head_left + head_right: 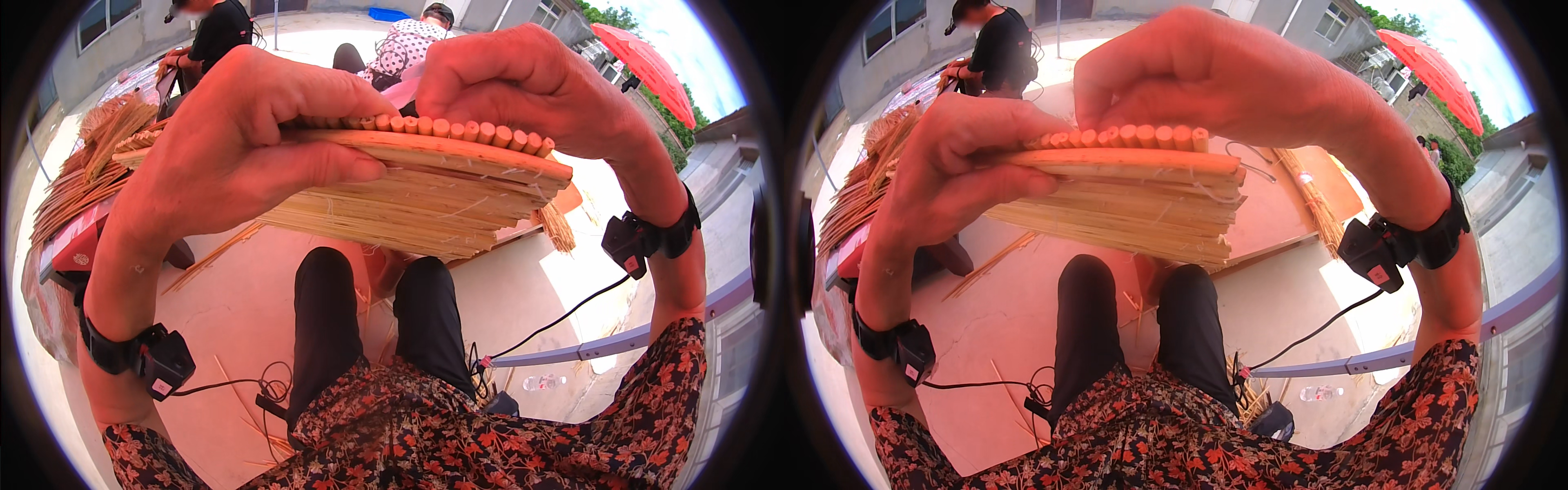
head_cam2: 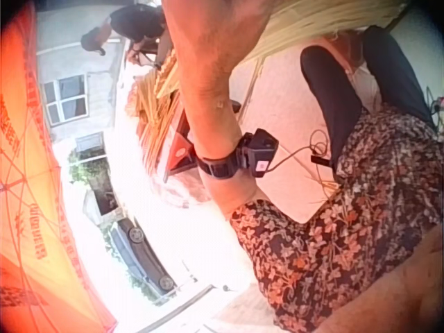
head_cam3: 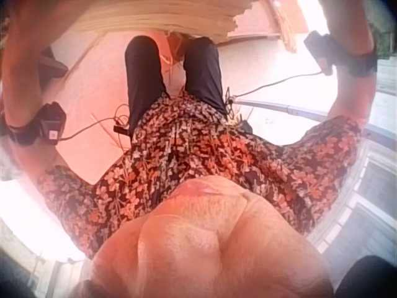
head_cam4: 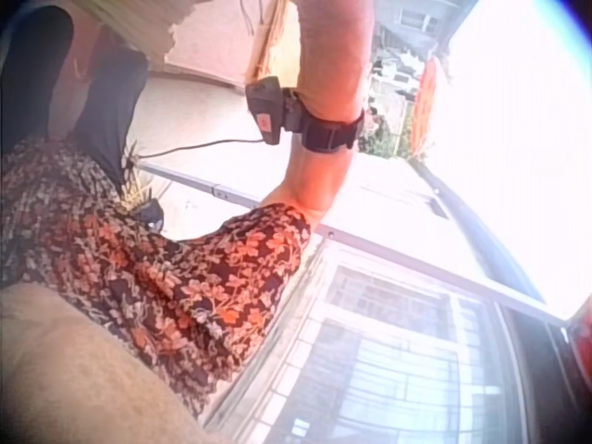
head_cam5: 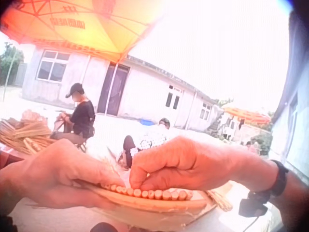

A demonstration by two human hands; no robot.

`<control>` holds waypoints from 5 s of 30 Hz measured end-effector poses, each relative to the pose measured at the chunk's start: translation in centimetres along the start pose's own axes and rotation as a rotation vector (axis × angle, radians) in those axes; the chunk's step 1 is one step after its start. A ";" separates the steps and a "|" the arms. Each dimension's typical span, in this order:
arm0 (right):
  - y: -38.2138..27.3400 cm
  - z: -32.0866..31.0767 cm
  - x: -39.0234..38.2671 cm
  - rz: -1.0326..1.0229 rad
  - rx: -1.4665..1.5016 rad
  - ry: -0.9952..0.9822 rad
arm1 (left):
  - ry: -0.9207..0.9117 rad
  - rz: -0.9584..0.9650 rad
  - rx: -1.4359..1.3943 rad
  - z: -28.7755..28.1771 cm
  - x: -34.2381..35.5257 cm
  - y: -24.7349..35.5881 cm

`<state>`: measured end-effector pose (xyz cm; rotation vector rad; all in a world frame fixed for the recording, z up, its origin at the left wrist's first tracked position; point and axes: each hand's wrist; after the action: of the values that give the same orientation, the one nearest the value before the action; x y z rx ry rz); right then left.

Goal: The person weaves a flat mat using thin bamboo strips and white string. They hold the bundle of strips in their left hand and use their right hand to wrap and tie the string around the strips at regular intervals. The person occasionally flips the mat to work on different sections.

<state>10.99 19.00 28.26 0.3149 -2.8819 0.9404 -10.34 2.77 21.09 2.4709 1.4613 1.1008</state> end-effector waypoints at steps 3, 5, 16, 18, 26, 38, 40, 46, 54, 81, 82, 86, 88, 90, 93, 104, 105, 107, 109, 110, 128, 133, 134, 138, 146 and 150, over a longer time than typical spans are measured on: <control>0.5 0.0 0.0 -0.019 -0.003 0.007 | -0.023 -0.016 -0.056 0.0 0.2 0.0; 0.8 0.0 0.0 -0.016 0.030 0.013 | -0.025 -0.048 -0.001 -0.1 0.3 0.1; -0.1 0.2 -0.5 -0.057 -0.136 0.031 | -0.042 0.020 0.090 -0.4 0.0 0.4; -0.1 0.2 -0.3 -0.081 -0.148 0.021 | -0.048 0.004 0.040 -0.4 0.1 0.4; -0.5 0.2 0.0 -0.049 -0.118 -0.034 | -0.083 0.013 0.012 -0.3 0.7 0.0; -0.4 0.7 -0.3 0.031 0.117 0.159 | -0.098 -0.145 -0.081 -0.4 1.3 0.1; -1.2 0.4 -0.6 0.118 0.145 0.151 | -0.093 -0.159 -0.082 -0.3 1.4 0.4; -2.1 0.7 -0.9 0.216 -0.094 0.095 | -0.096 -0.176 0.032 -0.4 1.4 1.2; -2.0 1.1 -0.8 0.061 -0.033 0.063 | -0.073 -0.080 0.078 -0.3 1.6 2.3; 20.1 21.6 -13.8 0.026 1.973 1.049 | 0.255 0.087 0.514 22.5 -3.8 2.2; 20.4 22.3 -14.6 0.036 1.975 1.075 | 0.262 0.094 0.506 23.3 -3.3 2.0; 18.4 26.2 -17.6 0.379 1.501 1.380 | 0.173 0.076 0.457 24.8 -2.1 2.2; 15.7 28.6 -18.7 0.594 1.099 1.495 | 0.159 0.051 0.453 25.2 -1.7 2.2; 12.5 30.4 -19.5 0.622 1.278 1.625 | 0.134 0.028 0.443 25.4 -1.3 2.1; 7.6 31.1 -19.9 0.582 1.215 1.560 | 0.085 0.014 0.427 25.8 -0.9 2.0; 5.9 27.0 -17.2 0.721 1.376 1.444 | 0.015 0.071 0.483 26.0 -0.4 2.0; 6.0 27.1 -17.0 0.706 1.358 1.471 | 0.010 0.071 0.498 26.0 -0.4 2.1; 6.2 27.5 -16.8 0.635 1.342 1.521 | 0.006 0.071 0.522 26.1 -0.4 2.2; 6.3 27.9 -16.6 0.502 1.337 1.553 | 0.016 0.066 0.511 26.3 -0.4 2.2; 6.4 28.1 -16.5 0.538 1.317 1.544 | 0.024 0.055 0.499 26.2 -0.3 2.2; 9.7 34.2 -23.0 0.742 0.812 1.146 | 0.281 -0.074 0.511 23.5 0.7 0.6; 10.9 33.1 -24.3 0.307 1.362 1.880 | 0.228 -0.044 0.506 24.3 0.3 -0.1; 11.3 32.2 -24.6 0.198 1.403 1.902 | 0.226 -0.066 0.508 24.5 0.1 -0.1; 12.0 28.8 -25.2 0.015 1.664 1.952 | 0.206 -0.093 0.501 24.6 -0.8 -0.3; 12.2 22.8 -23.6 -0.415 2.047 1.742 | 0.109 -0.069 0.524 25.5 -1.7 0.1; 10.3 20.5 -22.3 -0.573 2.148 1.687 | 0.070 -0.040 0.543 25.6 -1.9 0.0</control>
<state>29.93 18.68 2.42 0.1445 0.2772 1.9411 4.68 8.63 1.06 2.7340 2.0508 0.8781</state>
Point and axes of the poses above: each hand's wrist, its own x-axis towards the middle knuckle, its own z-axis out of the palm, y = z × x, and after that the axes turned 13 degrees about x, right-handed
